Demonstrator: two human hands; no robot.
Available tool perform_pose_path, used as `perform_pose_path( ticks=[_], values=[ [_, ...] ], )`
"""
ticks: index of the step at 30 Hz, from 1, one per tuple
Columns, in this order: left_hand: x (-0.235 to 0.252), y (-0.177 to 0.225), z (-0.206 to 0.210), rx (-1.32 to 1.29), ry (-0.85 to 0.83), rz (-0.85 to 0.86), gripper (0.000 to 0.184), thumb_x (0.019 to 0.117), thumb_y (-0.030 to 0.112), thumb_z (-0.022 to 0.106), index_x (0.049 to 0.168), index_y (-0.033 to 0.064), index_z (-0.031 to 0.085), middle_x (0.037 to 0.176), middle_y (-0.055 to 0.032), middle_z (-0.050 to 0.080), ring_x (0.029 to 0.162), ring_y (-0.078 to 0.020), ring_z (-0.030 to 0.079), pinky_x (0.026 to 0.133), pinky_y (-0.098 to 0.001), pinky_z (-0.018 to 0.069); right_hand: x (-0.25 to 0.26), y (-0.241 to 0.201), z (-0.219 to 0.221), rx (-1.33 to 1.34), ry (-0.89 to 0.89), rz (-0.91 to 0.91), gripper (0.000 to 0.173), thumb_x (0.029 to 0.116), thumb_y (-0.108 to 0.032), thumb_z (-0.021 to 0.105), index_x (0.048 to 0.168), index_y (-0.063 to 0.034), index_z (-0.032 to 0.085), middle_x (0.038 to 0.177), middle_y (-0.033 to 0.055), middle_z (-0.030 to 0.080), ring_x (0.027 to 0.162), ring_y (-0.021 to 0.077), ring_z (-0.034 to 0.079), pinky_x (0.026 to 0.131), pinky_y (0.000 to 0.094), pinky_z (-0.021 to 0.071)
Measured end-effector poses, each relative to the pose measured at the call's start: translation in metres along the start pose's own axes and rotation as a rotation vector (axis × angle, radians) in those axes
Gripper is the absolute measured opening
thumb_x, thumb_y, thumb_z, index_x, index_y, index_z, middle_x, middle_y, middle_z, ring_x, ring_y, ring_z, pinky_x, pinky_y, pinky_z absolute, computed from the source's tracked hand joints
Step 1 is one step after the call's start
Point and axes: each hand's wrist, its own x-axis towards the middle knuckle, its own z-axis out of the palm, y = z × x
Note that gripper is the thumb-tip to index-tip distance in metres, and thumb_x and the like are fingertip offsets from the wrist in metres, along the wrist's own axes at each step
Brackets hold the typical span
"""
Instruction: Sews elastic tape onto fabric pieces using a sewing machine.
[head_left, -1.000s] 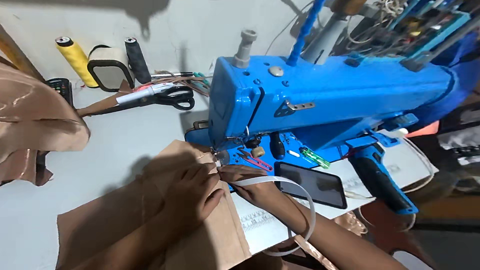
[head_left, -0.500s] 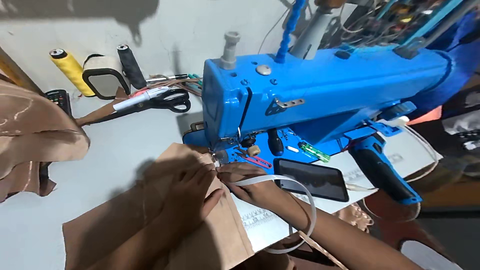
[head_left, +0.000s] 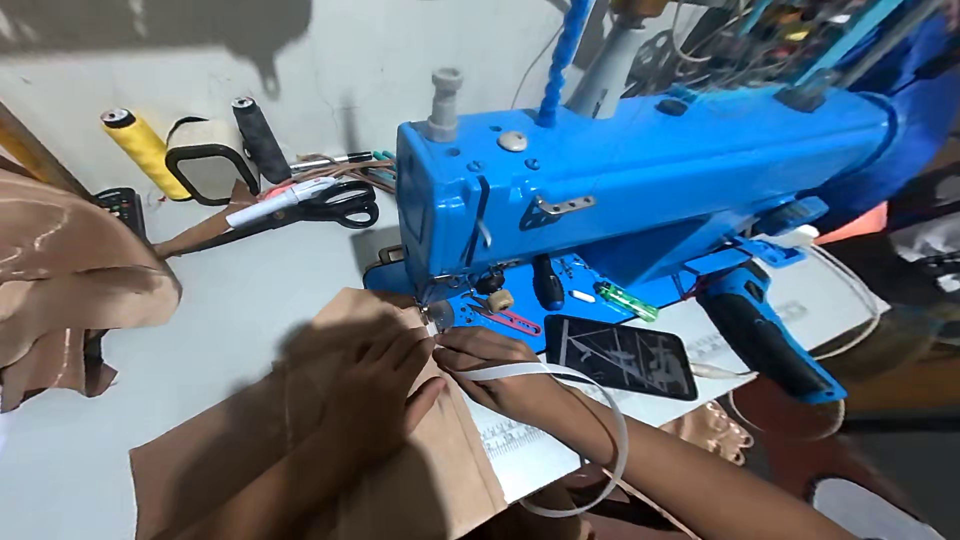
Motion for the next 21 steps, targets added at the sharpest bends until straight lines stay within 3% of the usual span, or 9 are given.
perform_pose_path(
  ticks=[16, 21],
  values=[
    [0.0024, -0.0030, 0.0009, 0.046, 0.004, 0.040, 0.048, 0.1030, 0.047, 0.043, 0.120, 0.0115, 0.072, 0.126, -0.0060, 0.071, 0.118, -0.0256, 0.067, 0.089, -0.0499, 0.0530, 0.0004, -0.0007, -0.0012, -0.079, -0.031, 0.027, 0.025, 0.1007, -0.008, 0.055, 0.113, -0.0082, 0.077, 0.118, 0.0126, 0.074, 0.117, 0.0268, 0.068, 0.104, 0.0353, 0.0527],
    [0.0009, -0.0036, 0.0021, 0.037, -0.006, 0.028, 0.049, 0.1035, 0.047, 0.043, 0.121, 0.0107, 0.071, 0.131, -0.0092, 0.069, 0.122, -0.0285, 0.065, 0.094, -0.0518, 0.0522, -0.0002, 0.0004, -0.0013, -0.081, -0.029, 0.017, 0.025, 0.0990, -0.007, 0.056, 0.113, -0.0086, 0.077, 0.119, 0.0122, 0.075, 0.117, 0.0274, 0.069, 0.103, 0.0361, 0.0533]
  ],
)
